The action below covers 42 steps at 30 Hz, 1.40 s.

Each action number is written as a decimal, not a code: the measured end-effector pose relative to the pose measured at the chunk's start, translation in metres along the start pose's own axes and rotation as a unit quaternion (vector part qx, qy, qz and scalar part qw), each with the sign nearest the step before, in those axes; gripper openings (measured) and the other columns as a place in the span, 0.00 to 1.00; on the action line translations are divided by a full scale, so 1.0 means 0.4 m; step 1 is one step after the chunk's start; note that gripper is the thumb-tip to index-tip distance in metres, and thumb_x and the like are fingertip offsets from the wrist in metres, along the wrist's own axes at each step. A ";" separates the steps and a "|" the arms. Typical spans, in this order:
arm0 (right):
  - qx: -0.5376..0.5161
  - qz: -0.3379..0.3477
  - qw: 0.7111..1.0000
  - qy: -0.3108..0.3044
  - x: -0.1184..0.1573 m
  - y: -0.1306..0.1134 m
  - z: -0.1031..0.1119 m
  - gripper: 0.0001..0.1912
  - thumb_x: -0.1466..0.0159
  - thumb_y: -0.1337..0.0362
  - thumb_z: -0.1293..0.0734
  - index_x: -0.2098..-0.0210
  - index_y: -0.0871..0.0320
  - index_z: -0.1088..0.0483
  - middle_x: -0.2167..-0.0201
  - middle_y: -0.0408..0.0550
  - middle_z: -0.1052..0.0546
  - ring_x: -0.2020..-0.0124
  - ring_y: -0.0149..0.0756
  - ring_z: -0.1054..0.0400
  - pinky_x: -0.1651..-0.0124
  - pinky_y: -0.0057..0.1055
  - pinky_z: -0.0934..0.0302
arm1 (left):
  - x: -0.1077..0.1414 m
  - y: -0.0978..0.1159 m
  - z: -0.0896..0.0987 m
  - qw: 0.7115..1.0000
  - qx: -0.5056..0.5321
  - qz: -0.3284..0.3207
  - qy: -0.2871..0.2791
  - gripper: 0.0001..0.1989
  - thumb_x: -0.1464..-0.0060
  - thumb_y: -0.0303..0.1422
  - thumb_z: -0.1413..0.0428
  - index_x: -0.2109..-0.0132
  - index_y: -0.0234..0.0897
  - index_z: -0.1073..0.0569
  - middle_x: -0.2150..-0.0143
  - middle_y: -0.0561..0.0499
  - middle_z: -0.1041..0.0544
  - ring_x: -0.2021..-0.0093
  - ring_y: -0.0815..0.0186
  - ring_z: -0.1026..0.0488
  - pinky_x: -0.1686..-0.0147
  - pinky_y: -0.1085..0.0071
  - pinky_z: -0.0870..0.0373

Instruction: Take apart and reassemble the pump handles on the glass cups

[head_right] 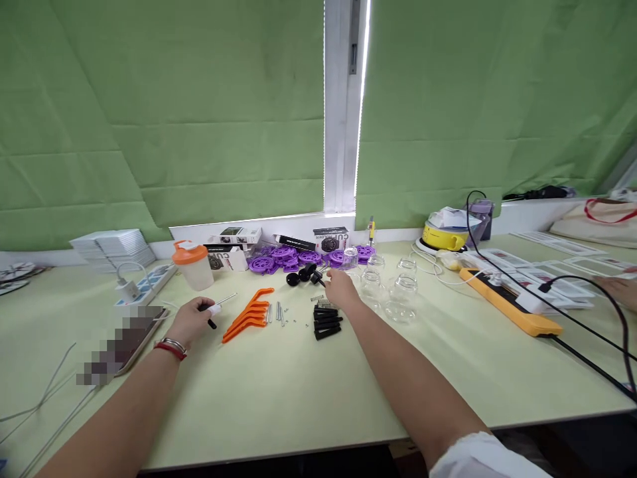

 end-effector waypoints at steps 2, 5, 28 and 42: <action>0.003 -0.020 1.000 -0.003 -0.039 0.027 -0.016 0.17 0.40 0.67 0.38 0.52 0.63 0.30 0.57 0.56 0.25 0.59 0.41 0.31 0.61 0.30 0.41 | 0.002 -0.018 -0.024 1.000 -0.006 0.003 -0.009 0.13 0.64 0.38 0.42 0.68 0.36 0.28 0.70 0.50 0.26 0.69 0.62 0.32 0.72 0.70 0.37; 0.006 -0.041 0.999 -0.009 -0.070 0.055 -0.040 0.17 0.39 0.66 0.38 0.52 0.62 0.30 0.57 0.55 0.25 0.58 0.40 0.31 0.63 0.28 0.40 | 0.002 -0.039 -0.049 0.999 -0.024 -0.002 -0.030 0.16 0.63 0.40 0.41 0.65 0.37 0.27 0.68 0.49 0.26 0.68 0.62 0.31 0.71 0.70 0.36; 0.116 0.245 0.937 -0.221 0.224 -0.063 -0.069 0.09 0.50 0.64 0.27 0.68 0.54 0.24 0.65 0.43 0.25 0.63 0.36 0.32 0.65 0.28 0.44 | 0.083 0.162 -0.054 0.967 -0.164 -0.193 -0.007 0.21 0.55 0.39 0.46 0.54 0.34 0.29 0.50 0.41 0.28 0.49 0.51 0.32 0.50 0.59 0.35; -0.379 0.049 0.895 -0.231 0.216 -0.137 -0.121 0.05 0.44 0.64 0.35 0.70 0.60 0.30 0.78 0.41 0.28 0.76 0.29 0.35 0.70 0.27 0.40 | 0.363 0.356 -0.372 0.864 0.188 -0.217 -0.413 0.16 0.45 0.33 0.50 0.48 0.39 0.35 0.61 0.48 0.26 0.64 0.66 0.30 0.63 0.68 0.34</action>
Point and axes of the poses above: each hand's wrist, its own x-axis away from the middle knuckle, its own z-axis out of the back of the hand, y = z × x, the point moved 9 cm from there along -x, towards the middle knuckle
